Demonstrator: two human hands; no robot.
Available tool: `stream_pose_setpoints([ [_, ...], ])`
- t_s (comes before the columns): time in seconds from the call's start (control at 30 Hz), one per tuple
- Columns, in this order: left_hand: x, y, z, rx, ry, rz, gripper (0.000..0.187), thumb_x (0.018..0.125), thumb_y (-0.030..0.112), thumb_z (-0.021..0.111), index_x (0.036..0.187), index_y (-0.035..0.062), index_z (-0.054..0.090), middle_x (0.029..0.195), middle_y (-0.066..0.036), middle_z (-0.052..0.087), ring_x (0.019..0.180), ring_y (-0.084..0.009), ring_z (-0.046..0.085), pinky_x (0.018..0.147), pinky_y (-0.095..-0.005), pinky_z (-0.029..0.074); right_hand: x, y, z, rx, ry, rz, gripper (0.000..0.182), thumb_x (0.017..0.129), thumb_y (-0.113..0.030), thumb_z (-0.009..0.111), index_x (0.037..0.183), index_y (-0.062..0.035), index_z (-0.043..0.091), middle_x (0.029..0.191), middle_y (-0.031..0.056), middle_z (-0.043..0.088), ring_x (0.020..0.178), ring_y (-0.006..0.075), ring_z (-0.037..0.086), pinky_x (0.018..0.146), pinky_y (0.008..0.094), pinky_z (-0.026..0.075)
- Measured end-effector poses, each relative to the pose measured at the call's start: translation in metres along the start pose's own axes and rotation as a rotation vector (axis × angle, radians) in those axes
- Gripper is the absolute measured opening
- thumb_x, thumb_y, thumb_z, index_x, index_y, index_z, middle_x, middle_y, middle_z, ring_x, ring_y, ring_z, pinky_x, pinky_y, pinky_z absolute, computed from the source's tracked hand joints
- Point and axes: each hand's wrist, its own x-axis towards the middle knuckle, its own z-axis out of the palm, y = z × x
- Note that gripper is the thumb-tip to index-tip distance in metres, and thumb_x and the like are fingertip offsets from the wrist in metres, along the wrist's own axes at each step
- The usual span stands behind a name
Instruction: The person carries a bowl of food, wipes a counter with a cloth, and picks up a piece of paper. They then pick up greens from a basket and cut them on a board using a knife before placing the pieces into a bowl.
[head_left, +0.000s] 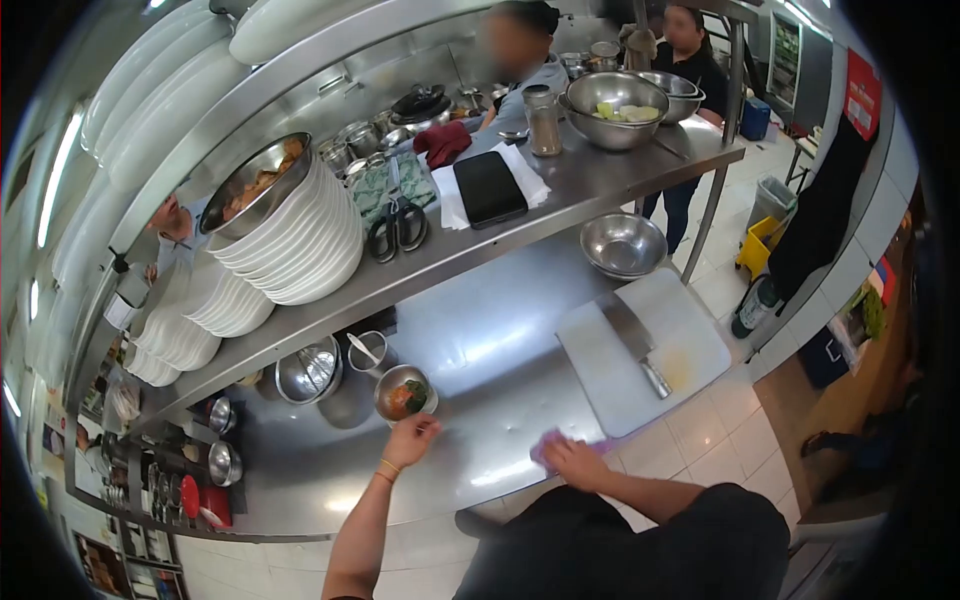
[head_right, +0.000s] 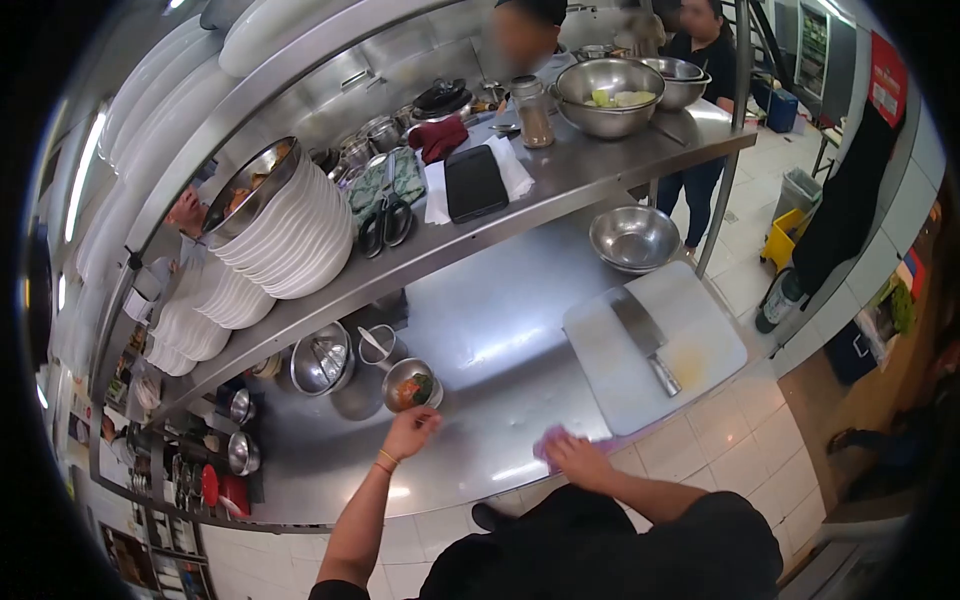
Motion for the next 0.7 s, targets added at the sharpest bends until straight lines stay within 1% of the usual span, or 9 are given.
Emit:
stream_pose_setpoints([
  [0.17,0.004,-0.012,0.005,-0.417,0.172,-0.328,0.024,0.095,0.024,0.064,0.101,0.0002,0.065,0.088,-0.008,0.07,0.074,-0.0169,0.069,0.063,-0.0274,0.054,-0.034,0.003,-0.053,0.422,-0.162,-0.021,0.039,0.089,-0.013,0.059,0.125,-0.0015,0.052,0.121,0.0158,0.058,0.111,0.0341,0.053,0.094,0.0452,0.042],
  [0.23,-0.003,-0.013,0.014,-0.516,0.226,-0.42,0.022,0.095,0.023,0.064,0.1,0.0012,0.065,0.089,-0.008,0.07,0.075,-0.017,0.069,0.063,-0.0271,0.055,-0.021,0.005,-0.069,0.438,0.195,0.053,0.035,0.091,-0.016,0.058,0.122,-0.0004,0.054,0.118,0.0172,0.059,0.11,0.0345,0.053,0.094,0.0442,0.041],
  [0.33,-0.007,-0.025,0.039,-0.706,0.199,-0.53,0.017,0.097,0.02,0.06,0.099,0.0041,0.065,0.091,-0.009,0.07,0.078,-0.0179,0.069,0.064,-0.0286,0.055,0.016,0.015,-0.063,0.275,0.344,0.157,0.044,0.089,-0.021,0.061,0.126,0.0006,0.051,0.122,0.0199,0.056,0.117,0.0369,0.05,0.096,0.0465,0.039],
  [0.37,-0.014,-0.027,0.049,-0.755,0.185,-0.524,0.017,0.097,0.02,0.058,0.1,0.0048,0.065,0.092,-0.01,0.07,0.079,-0.0179,0.069,0.064,-0.029,0.056,0.027,0.023,-0.044,0.148,0.304,0.174,0.048,0.088,-0.026,0.062,0.127,0.0005,0.051,0.128,0.0201,0.053,0.122,0.0362,0.048,0.098,0.0475,0.038],
  [0.4,-0.023,-0.028,0.059,-0.852,0.16,-0.462,0.017,0.098,0.019,0.055,0.102,0.0044,0.065,0.092,-0.01,0.07,0.079,-0.0172,0.068,0.067,-0.0295,0.057,0.041,0.02,-0.05,0.292,0.068,0.304,0.049,0.088,-0.028,0.06,0.127,0.001,0.05,0.133,0.0206,0.051,0.128,0.0365,0.044,0.102,0.0482,0.036],
  [0.47,-0.037,-0.013,0.066,-0.793,0.089,-0.478,0.017,0.097,0.016,0.056,0.104,0.0026,0.064,0.089,-0.007,0.069,0.077,-0.0155,0.068,0.068,-0.028,0.056,0.06,0.013,-0.016,-0.046,0.233,0.275,0.051,0.089,-0.028,0.058,0.129,0.0022,0.049,0.135,0.0219,0.049,0.131,0.038,0.041,0.106,0.049,0.033],
  [0.57,-0.059,-0.013,0.077,-0.775,0.132,-0.525,0.017,0.096,0.017,0.057,0.097,0.0024,0.066,0.086,-0.006,0.068,0.077,-0.0138,0.067,0.068,-0.0284,0.056,0.08,0.013,-0.005,-0.014,0.293,0.257,0.052,0.09,-0.03,0.055,0.13,0.0017,0.048,0.138,0.023,0.048,0.132,0.0402,0.04,0.107,0.0492,0.032],
  [0.63,-0.08,-0.023,0.074,-0.523,-0.058,-0.351,0.024,0.095,0.025,0.061,0.088,0.003,0.068,0.085,-0.006,0.069,0.08,-0.0125,0.066,0.07,-0.0295,0.056,0.091,0.013,-0.003,-0.007,0.294,0.214,0.051,0.09,-0.028,0.055,0.131,0.0021,0.048,0.138,0.0233,0.047,0.132,0.0399,0.04,0.108,0.0491,0.031],
  [0.7,-0.11,-0.02,0.062,-0.506,-0.158,-0.444,0.031,0.095,0.032,0.062,0.089,0.0029,0.07,0.091,-0.006,0.07,0.085,-0.0141,0.066,0.073,-0.0312,0.056,0.101,0.017,-0.001,0.002,0.295,0.181,0.051,0.09,-0.027,0.055,0.131,0.0024,0.047,0.139,0.0235,0.047,0.133,0.0396,0.039,0.109,0.049,0.03],
])
